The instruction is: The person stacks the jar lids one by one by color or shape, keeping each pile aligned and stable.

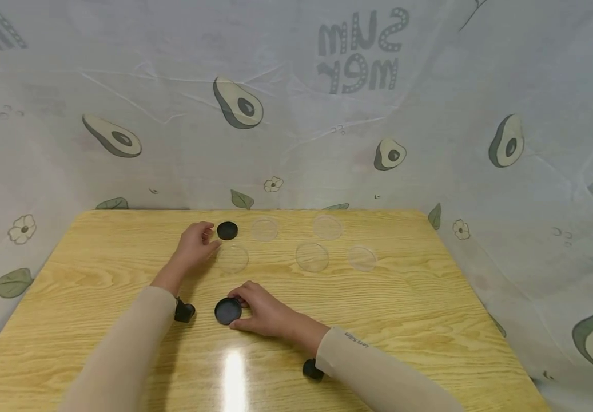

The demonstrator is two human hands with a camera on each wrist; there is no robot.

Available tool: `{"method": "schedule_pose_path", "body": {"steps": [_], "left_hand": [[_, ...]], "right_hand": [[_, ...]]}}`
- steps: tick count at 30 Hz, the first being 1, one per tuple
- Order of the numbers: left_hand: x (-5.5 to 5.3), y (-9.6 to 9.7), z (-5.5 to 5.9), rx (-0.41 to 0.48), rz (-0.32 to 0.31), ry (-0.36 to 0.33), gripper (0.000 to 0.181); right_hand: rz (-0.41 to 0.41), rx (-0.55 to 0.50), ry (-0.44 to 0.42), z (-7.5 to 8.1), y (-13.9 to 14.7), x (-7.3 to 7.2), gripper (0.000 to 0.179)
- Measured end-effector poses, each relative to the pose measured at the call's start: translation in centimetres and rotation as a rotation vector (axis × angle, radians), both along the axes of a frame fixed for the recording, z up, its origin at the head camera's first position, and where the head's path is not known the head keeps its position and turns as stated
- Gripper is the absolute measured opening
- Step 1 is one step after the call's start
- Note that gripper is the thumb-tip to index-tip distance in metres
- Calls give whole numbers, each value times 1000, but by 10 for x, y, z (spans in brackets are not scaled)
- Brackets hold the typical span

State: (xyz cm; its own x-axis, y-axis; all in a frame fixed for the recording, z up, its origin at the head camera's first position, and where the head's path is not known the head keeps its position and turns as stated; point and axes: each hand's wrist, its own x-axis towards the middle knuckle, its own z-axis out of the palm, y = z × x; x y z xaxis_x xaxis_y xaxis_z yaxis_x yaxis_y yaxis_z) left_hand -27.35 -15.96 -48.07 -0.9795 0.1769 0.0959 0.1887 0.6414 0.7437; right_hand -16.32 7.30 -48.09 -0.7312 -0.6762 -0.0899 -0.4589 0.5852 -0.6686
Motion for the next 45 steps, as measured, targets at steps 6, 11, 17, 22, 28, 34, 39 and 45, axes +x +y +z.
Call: {"method": "schedule_pose_path", "body": {"steps": [6, 11, 17, 22, 28, 34, 39, 45], "left_hand": [[-7, 8, 1, -29, 4, -65, 59], [-12, 10, 0, -62, -1, -53, 60], [-19, 16, 0, -103, -9, -68, 63], [-24, 19, 1, -133, -5, -112, 68], [-26, 22, 5, -168, 7, -161, 69], [-28, 28, 10, -180, 23, -176, 69], [-30, 31, 10, -214, 26, -176, 68], [-32, 32, 12, -248, 24, -166, 66]], "right_hand": [[2, -2, -5, -2, 0, 1, 53], [12, 7, 2, -3, -2, 2, 54], [14, 25, 0, -3, -5, 2, 54], [10, 27, -8, -2, -4, 3, 54], [21, 27, 9, -1, -3, 2, 54], [13, 19, 18, 2, -2, 0, 54], [10, 17, 5, 4, -1, 0, 53], [13, 18, 6, 3, -1, -1, 54]]}}
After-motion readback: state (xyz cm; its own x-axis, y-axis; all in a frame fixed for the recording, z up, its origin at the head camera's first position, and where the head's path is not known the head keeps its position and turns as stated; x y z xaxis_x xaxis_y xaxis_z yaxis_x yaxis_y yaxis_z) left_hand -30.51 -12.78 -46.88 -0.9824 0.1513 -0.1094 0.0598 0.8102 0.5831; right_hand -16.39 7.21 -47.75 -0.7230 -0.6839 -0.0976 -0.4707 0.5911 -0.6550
